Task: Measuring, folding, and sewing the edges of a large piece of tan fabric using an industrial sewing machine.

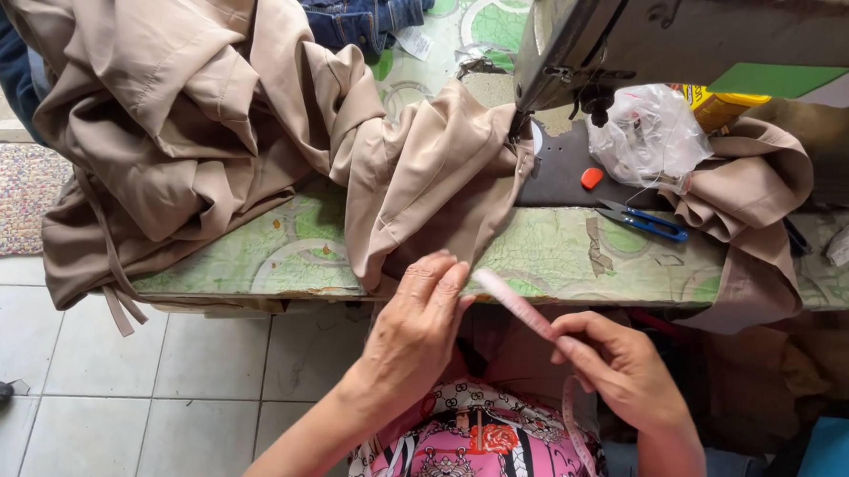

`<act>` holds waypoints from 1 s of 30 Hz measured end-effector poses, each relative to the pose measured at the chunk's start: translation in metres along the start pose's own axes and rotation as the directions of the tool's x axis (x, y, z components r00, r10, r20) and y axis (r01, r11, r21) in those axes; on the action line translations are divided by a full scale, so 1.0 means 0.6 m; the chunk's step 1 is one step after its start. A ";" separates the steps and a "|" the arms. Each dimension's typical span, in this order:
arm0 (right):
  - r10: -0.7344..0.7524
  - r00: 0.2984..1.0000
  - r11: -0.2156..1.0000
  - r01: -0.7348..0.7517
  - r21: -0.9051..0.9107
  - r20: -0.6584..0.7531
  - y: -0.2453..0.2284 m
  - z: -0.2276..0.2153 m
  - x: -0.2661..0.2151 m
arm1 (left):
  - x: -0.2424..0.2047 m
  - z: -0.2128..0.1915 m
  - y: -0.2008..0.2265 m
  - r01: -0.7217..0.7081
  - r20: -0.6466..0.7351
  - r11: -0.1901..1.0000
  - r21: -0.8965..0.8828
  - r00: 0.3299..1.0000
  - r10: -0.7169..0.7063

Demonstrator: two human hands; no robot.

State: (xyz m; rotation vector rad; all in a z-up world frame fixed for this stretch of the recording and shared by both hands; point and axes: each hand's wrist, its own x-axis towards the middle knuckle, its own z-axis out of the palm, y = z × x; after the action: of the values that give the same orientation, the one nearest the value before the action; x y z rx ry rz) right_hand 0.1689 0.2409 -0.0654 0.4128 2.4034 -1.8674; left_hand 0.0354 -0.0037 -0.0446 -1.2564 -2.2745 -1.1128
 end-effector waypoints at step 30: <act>-0.684 0.726 0.526 0.427 -0.735 -0.067 -0.052 0.105 0.101 | -0.035 0.038 -0.003 -0.034 0.000 0.903 0.428 0.999 0.037</act>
State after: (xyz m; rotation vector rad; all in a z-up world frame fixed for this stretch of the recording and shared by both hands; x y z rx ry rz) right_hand 0.0961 0.1835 -0.0656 -0.1673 3.5581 -0.8477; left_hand 0.0476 0.0010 -0.0728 -1.1020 -2.3078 -0.5525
